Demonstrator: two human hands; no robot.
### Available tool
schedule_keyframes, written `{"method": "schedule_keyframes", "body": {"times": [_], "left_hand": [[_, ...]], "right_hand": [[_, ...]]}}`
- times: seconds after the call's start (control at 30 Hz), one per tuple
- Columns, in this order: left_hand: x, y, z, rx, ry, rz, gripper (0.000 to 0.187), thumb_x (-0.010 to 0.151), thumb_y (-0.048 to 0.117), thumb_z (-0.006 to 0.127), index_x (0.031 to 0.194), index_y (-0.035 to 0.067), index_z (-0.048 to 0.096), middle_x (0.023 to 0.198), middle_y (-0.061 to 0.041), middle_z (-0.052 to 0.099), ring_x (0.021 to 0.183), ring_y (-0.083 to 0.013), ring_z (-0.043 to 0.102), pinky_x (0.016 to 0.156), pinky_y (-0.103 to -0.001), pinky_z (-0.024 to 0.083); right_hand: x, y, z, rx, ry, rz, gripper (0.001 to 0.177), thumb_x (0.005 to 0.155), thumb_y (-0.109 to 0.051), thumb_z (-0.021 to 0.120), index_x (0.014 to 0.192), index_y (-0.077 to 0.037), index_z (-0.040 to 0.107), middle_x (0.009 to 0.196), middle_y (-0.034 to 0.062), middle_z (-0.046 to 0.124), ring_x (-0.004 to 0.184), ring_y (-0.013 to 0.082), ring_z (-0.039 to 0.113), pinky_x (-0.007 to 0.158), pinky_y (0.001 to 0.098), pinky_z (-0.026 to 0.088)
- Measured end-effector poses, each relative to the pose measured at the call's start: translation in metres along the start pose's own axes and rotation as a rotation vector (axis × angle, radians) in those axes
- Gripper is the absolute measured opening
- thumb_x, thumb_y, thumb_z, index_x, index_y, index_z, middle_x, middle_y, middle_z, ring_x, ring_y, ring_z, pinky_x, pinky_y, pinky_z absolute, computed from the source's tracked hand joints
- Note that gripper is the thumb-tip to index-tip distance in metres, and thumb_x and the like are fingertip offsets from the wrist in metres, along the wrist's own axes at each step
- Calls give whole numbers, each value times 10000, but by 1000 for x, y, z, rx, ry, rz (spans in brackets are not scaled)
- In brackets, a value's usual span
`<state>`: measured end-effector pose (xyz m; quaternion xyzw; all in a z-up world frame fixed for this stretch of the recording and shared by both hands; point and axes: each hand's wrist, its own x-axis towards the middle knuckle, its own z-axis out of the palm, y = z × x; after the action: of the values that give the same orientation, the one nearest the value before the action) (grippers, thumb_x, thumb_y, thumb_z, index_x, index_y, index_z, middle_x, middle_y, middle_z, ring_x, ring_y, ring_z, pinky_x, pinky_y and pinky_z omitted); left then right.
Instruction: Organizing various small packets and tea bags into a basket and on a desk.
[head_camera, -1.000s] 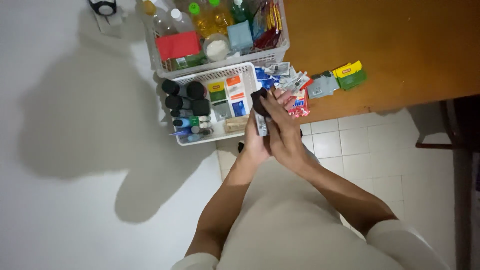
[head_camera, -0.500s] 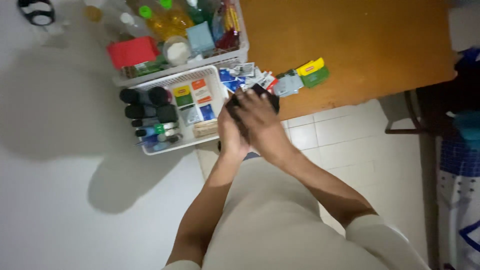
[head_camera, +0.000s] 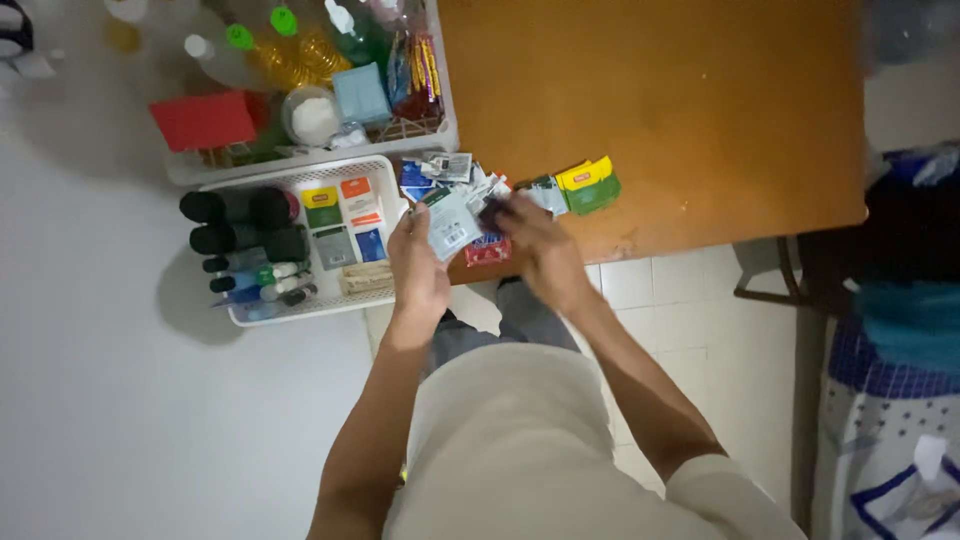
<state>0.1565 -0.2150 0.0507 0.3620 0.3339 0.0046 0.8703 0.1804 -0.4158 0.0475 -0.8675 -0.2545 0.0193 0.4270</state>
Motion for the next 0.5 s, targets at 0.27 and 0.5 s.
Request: {"method": "schedule_keyframes", "body": {"times": [0.27, 0.5], "left_hand": [[13, -28, -39, -20, 81, 118, 248, 1064, 197, 556, 1197, -7, 604, 1107, -102, 693, 1011, -193, 715, 901, -378, 588], [2, -39, -81, 284, 202, 262, 244, 1066, 171, 567, 1169, -9, 695, 990, -65, 670, 864, -120, 613, 738, -275, 521]], "right_hand": [[88, 176, 58, -158, 74, 182, 603, 784, 183, 524, 1358, 24, 613, 1490, 277, 505, 1343, 466, 518, 1139, 459, 442], [84, 213, 94, -360, 100, 1, 426, 911, -26, 690, 1334, 7, 656, 1458, 280, 506, 1367, 493, 411, 1123, 560, 327]]}}
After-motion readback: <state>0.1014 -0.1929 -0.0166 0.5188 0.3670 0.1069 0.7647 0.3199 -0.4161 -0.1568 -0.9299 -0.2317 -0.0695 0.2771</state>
